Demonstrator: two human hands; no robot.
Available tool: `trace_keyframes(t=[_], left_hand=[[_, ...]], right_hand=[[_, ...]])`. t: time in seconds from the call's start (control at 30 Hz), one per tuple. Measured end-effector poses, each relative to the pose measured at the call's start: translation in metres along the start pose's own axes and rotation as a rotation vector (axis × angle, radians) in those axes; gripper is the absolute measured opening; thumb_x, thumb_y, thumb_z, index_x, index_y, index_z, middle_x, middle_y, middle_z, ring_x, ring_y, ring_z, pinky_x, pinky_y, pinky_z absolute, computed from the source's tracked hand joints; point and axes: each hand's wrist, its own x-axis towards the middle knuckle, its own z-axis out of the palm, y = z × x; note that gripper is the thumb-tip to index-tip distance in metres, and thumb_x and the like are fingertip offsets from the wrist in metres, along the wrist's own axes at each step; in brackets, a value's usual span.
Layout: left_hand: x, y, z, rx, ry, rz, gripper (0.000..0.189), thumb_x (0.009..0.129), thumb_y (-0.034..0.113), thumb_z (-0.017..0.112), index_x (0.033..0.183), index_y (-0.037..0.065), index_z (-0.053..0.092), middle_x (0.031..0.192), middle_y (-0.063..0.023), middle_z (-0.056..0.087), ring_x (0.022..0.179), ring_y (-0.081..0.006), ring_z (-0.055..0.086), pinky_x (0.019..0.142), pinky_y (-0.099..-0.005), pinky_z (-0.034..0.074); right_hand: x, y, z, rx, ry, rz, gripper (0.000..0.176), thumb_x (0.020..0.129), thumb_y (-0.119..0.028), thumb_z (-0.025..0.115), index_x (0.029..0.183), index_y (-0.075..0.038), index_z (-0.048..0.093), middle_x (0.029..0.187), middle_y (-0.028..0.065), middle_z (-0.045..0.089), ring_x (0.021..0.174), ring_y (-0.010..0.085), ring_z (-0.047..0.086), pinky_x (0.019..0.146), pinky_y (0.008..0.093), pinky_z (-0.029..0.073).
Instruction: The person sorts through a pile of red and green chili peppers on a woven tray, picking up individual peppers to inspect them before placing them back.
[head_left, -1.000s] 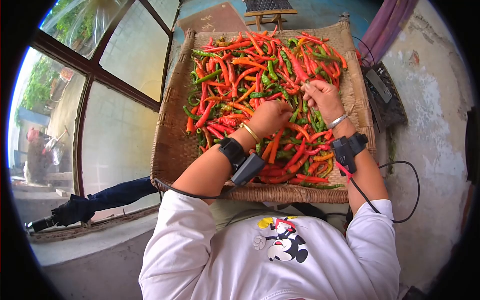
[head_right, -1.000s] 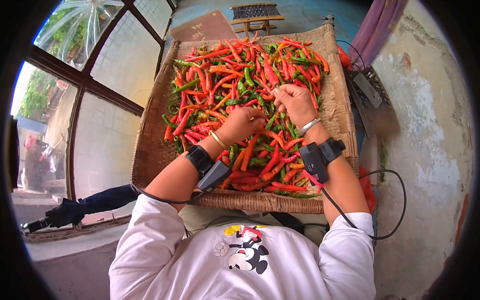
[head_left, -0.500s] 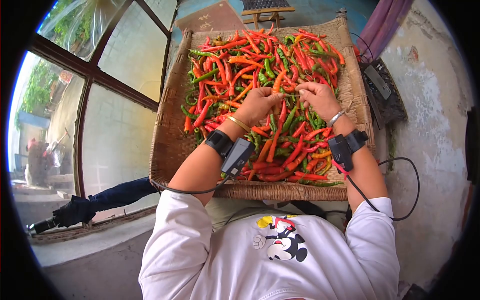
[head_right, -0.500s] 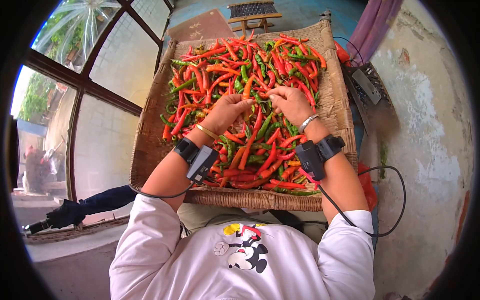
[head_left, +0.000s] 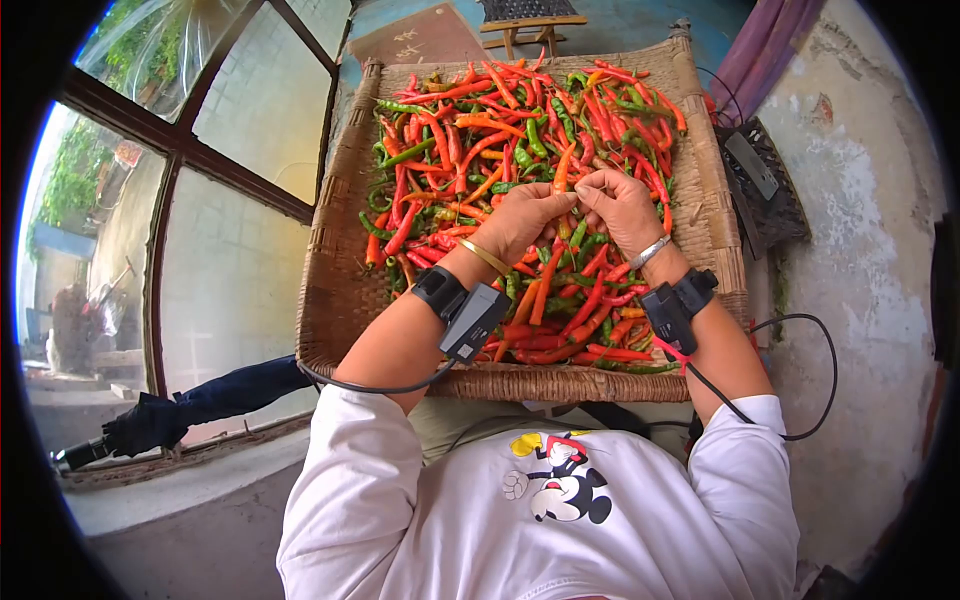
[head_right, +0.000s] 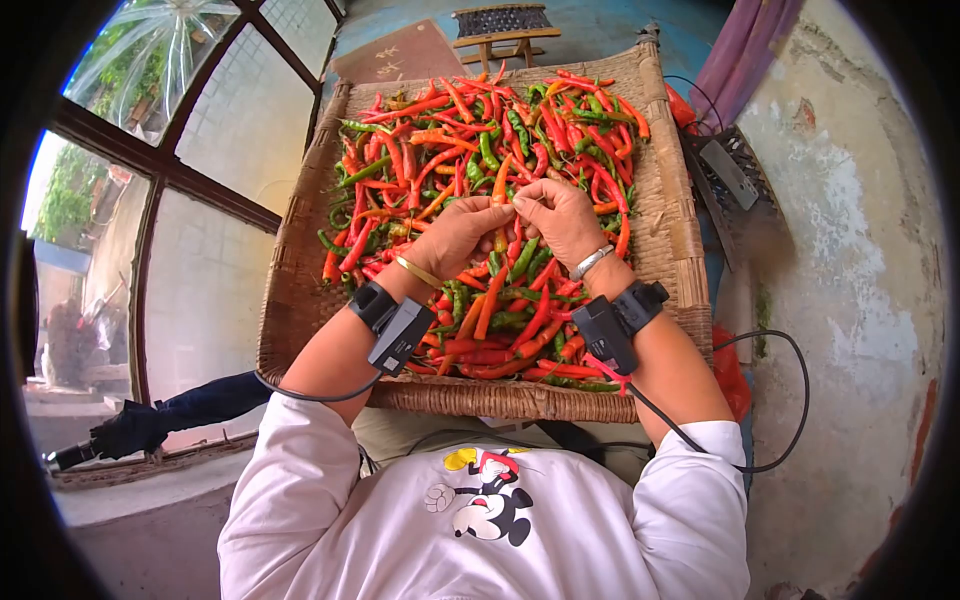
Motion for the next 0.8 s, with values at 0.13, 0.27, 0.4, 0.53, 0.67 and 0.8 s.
trace_keyframes(t=[0.13, 0.27, 0.4, 0.53, 0.67, 0.8], left_hand=[[-0.005, 0.004, 0.005, -0.074, -0.013, 0.017, 0.019, 0.085, 0.023, 0.052, 0.075, 0.008, 0.057, 0.059, 0.0028, 0.053, 0.042, -0.0017, 0.039, 0.035, -0.0151, 0.029], [0.003, -0.003, -0.005, -0.149, 0.017, 0.01, 0.02, 0.087, 0.025, 0.049, 0.08, 0.008, 0.056, 0.063, 0.0023, 0.053, 0.043, -0.0023, 0.039, 0.037, -0.0155, 0.03], [0.006, -0.005, -0.018, -0.184, 0.168, 0.019, 0.025, 0.09, 0.03, 0.043, 0.089, 0.007, 0.054, 0.067, 0.0012, 0.053, 0.047, -0.0042, 0.041, 0.039, -0.0176, 0.033], [0.009, -0.007, -0.022, -0.159, 0.163, 0.01, 0.028, 0.09, 0.031, 0.04, 0.089, 0.006, 0.053, 0.067, 0.0011, 0.052, 0.049, -0.0055, 0.043, 0.04, -0.0182, 0.034], [0.01, -0.009, -0.012, -0.181, 0.146, 0.001, 0.028, 0.091, 0.031, 0.039, 0.085, 0.008, 0.053, 0.059, 0.0028, 0.043, 0.049, -0.0062, 0.045, 0.041, -0.0212, 0.035], [0.008, -0.008, -0.01, -0.236, 0.128, 0.04, 0.025, 0.091, 0.029, 0.04, 0.087, 0.007, 0.053, 0.062, 0.0028, 0.047, 0.051, -0.0059, 0.047, 0.044, -0.0198, 0.039]], right_hand=[[0.005, 0.008, -0.011, 0.243, -0.119, 0.171, 0.015, 0.084, -0.018, 0.054, 0.086, -0.003, 0.057, 0.067, 0.0007, 0.057, 0.052, 0.0058, 0.05, 0.044, 0.0185, 0.039], [0.007, 0.016, -0.021, 0.712, -0.175, 0.338, 0.014, 0.086, -0.018, 0.052, 0.086, -0.005, 0.055, 0.066, 0.0015, 0.057, 0.049, 0.0061, 0.05, 0.041, 0.0192, 0.039], [0.012, 0.006, -0.041, 0.199, -0.114, 0.329, 0.012, 0.085, -0.016, 0.053, 0.086, -0.005, 0.055, 0.065, 0.0016, 0.057, 0.052, 0.0079, 0.051, 0.044, 0.0204, 0.043], [0.023, 0.003, -0.046, 0.539, -0.014, 0.013, 0.017, 0.085, -0.015, 0.051, 0.097, -0.003, 0.054, 0.077, 0.0055, 0.059, 0.064, 0.0102, 0.057, 0.051, 0.021, 0.047], [0.017, -0.02, -0.034, 0.624, 0.136, -0.007, 0.032, 0.083, -0.017, 0.054, 0.11, 0.0, 0.049, 0.087, 0.0064, 0.059, 0.07, 0.0103, 0.057, 0.053, 0.0231, 0.047], [0.015, 0.007, -0.031, -0.115, -0.094, 0.142, 0.024, 0.083, -0.022, 0.054, 0.095, -0.002, 0.056, 0.076, 0.0028, 0.059, 0.064, 0.0079, 0.056, 0.049, 0.0211, 0.042]])
